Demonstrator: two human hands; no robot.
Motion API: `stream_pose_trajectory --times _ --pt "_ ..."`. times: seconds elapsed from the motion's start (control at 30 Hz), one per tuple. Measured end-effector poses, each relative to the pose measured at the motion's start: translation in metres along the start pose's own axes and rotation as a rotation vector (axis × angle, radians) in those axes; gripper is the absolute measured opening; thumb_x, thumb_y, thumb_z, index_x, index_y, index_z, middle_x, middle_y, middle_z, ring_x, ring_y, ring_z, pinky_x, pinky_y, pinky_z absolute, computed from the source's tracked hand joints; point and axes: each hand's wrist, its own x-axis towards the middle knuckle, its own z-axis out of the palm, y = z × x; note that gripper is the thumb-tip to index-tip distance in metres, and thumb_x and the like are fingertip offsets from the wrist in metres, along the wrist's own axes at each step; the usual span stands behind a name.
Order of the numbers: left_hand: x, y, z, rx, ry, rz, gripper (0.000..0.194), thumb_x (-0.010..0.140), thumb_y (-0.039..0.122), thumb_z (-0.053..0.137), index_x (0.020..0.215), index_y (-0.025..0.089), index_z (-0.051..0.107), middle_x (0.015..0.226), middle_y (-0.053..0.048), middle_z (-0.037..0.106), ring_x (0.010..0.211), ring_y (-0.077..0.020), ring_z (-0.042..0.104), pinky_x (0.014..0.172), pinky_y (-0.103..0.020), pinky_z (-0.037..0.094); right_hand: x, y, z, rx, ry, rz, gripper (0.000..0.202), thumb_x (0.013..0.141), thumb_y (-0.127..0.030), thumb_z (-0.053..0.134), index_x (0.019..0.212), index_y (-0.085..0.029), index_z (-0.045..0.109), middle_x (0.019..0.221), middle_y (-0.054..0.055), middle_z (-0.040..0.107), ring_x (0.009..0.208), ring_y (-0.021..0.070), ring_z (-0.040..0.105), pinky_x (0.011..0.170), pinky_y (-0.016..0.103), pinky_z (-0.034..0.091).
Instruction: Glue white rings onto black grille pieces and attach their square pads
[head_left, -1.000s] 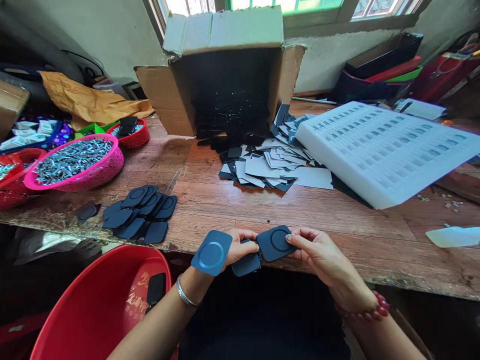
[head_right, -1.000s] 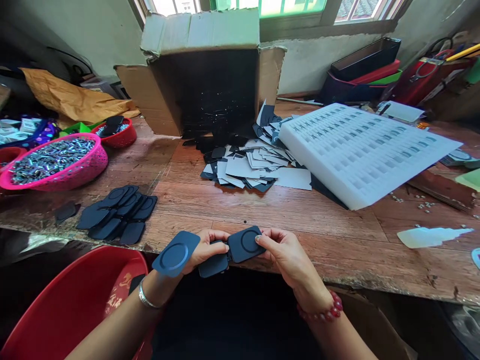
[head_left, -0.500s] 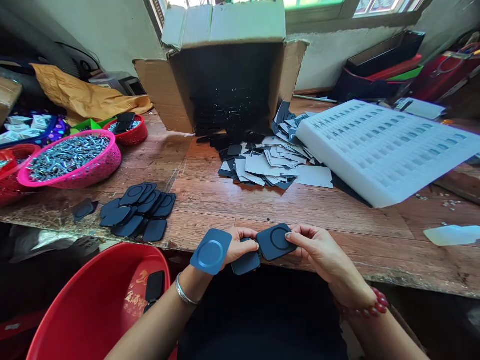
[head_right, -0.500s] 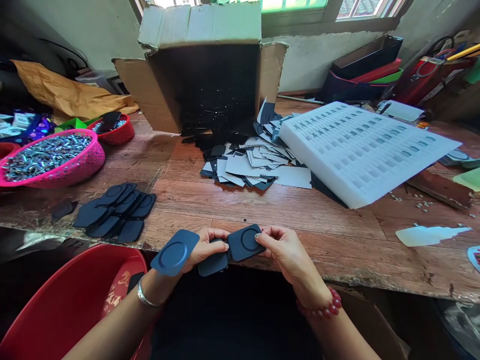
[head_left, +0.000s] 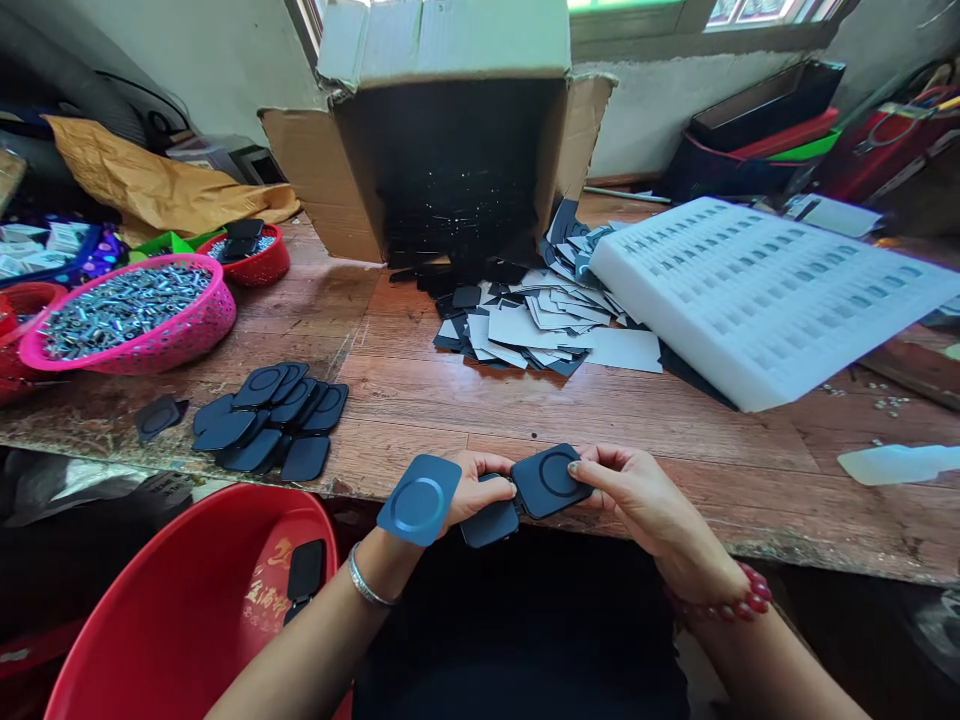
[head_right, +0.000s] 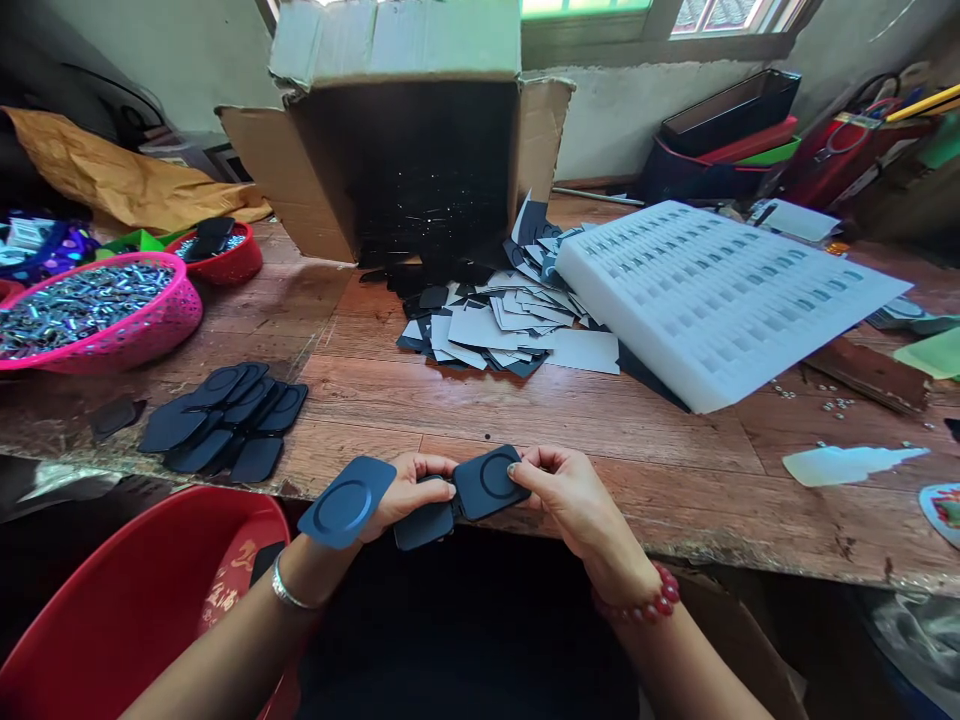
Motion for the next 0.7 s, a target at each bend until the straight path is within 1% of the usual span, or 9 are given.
stream_pose_trajectory --times 0.2,0.37,0.5,0.7 --pt "-0.0002 -0.0017 0.0002 -0.015 -0.002 -0.017 0.037 0.071 0.038 0.065 0.099 0.016 0.076 0.075 -0.002 0.068 0.063 -0.0144 0.056 0.060 -0.026 0.041 0.0012 -0.0008 -0.0019 -0.028 -0.028 0.001 0.048 0.044 -0.041 0.092 0.052 -0.019 0.051 0.060 -0.002 0.054 0.058 0.0113 0.052 0.054 0.025 0.049" --pt "-0.0011 0.0017 0.0018 -0.073 -0.016 -0.016 0.034 0.069 0.036 0.066 0.094 0.016 0.076 0.076 -0.002 0.068 0.064 -0.0141 0.056 0.062 -0.026 0.043 0.0012 0.0007 -0.0030 -0.037 -0.035 0.000 0.048 0.045 -0.043 0.092 0.053 -0.019 0.051 0.059 -0.003 0.052 0.055 0.0110 0.051 0.052 0.025 0.048" --pt "-0.0015 0.0032 0.0041 -0.096 -0.021 -0.014 0.030 0.069 0.034 0.065 0.091 0.016 0.076 0.073 -0.001 0.067 0.063 -0.0135 0.056 0.063 -0.026 0.044 -0.0003 -0.0009 -0.0017 -0.042 -0.035 -0.001 0.050 0.043 -0.045 0.092 0.052 -0.019 0.050 0.060 -0.002 0.053 0.057 0.0117 0.052 0.053 0.027 0.049" --pt "-0.0009 0.0044 0.0053 -0.105 -0.023 -0.015 0.030 0.068 0.032 0.065 0.090 0.016 0.077 0.074 -0.002 0.068 0.062 -0.0128 0.055 0.061 -0.024 0.044 -0.0018 -0.0011 -0.0018 -0.077 -0.005 -0.023 0.049 0.044 -0.046 0.091 0.051 -0.019 0.050 0.059 -0.003 0.051 0.055 0.0110 0.049 0.049 0.024 0.042"
